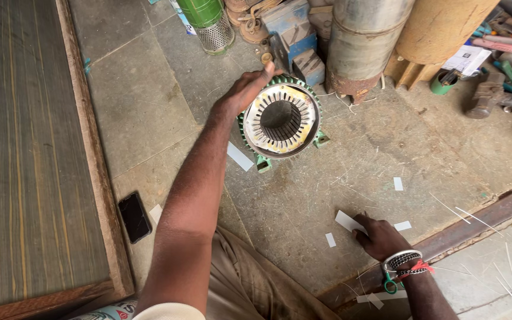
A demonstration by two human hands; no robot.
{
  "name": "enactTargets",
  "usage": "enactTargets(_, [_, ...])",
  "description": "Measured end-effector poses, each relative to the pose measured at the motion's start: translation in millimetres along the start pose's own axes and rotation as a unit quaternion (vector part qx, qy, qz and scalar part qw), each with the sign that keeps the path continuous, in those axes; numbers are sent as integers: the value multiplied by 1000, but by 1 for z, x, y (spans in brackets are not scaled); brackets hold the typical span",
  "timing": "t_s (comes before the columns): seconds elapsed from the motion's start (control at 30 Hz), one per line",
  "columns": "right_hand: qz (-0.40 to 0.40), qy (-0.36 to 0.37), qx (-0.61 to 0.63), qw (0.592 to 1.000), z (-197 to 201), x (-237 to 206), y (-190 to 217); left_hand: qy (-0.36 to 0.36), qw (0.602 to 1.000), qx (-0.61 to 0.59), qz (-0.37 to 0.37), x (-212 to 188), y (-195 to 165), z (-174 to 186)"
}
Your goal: The person sits on the floor and works on a green electric motor. They cut small white rectangular pieces with scissors and insert them into the slots of the motor's stator, repeating the process several times.
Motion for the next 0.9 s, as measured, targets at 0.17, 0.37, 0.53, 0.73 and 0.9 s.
enactTargets(0.17, [14, -20, 18, 1000, -11, 8, 3, -3, 999, -5, -38, 1, 7, 5])
enactTargets(0.37, [10, -5, 13, 1000, -21, 6, 7, 0, 997, -50, -66, -8, 7, 3])
enactTargets(0.53, [22, -12, 5, 1000, -27, -2, 5, -4, 998, -44, -47, -14, 8, -2])
enactTargets(0.73, [19, 3, 1, 1000, -30, 0, 0, -7, 997, -43, -63, -19, 7, -4])
enactTargets(0.9, [22, 6, 7, 1000, -29, -2, -2, -9, 998, -32, -56, -17, 7, -5])
Point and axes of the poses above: each hand's wrist, its own x-axis towards the middle knuckle, its own z-axis out of the back of the hand, y = z × x, the point moved 5 cm from there along x, towards the middle knuckle, and after that the axes turned 12 degrees about -x, right-handed, at the moved point
